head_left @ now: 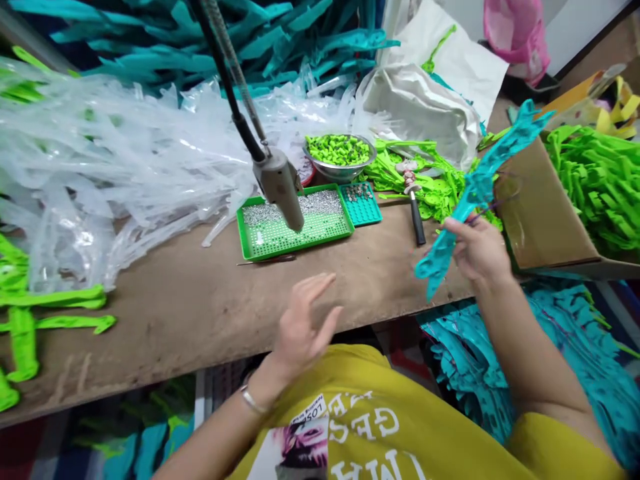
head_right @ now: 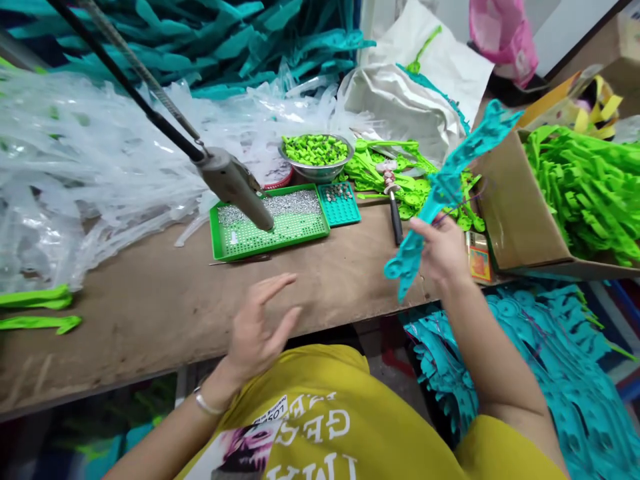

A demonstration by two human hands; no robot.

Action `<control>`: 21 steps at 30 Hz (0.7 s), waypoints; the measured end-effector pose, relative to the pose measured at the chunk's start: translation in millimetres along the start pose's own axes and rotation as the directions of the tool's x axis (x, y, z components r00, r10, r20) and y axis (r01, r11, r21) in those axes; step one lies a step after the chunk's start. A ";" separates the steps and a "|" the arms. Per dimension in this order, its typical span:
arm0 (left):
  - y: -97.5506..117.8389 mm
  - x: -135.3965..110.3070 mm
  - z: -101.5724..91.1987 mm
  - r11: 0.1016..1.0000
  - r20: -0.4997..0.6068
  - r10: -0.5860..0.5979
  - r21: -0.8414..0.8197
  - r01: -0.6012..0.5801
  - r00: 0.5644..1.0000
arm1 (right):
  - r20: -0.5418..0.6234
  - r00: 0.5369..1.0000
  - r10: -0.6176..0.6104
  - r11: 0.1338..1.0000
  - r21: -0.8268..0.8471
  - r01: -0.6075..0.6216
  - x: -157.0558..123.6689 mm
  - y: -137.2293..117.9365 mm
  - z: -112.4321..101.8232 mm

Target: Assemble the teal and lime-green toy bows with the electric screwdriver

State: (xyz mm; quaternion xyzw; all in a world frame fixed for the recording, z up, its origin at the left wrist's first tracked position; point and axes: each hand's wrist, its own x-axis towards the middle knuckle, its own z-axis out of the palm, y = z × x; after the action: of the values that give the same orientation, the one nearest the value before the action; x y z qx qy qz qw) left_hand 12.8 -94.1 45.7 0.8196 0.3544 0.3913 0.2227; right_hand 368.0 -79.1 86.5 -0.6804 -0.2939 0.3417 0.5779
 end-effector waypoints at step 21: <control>-109.0 -59.6 -117.4 0.869 0.543 -0.432 0.036 0.494 0.720 | 0.784 0.534 0.316 0.925 -0.130 -0.357 -208.5 98.8 170.7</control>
State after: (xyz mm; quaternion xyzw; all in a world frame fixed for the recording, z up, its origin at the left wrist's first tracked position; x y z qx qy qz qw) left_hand -151.7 -57.9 16.7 0.7665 0.4493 0.0983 0.4483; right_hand 107.4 -160.6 -1.8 -0.4874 -0.3746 0.7183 0.3258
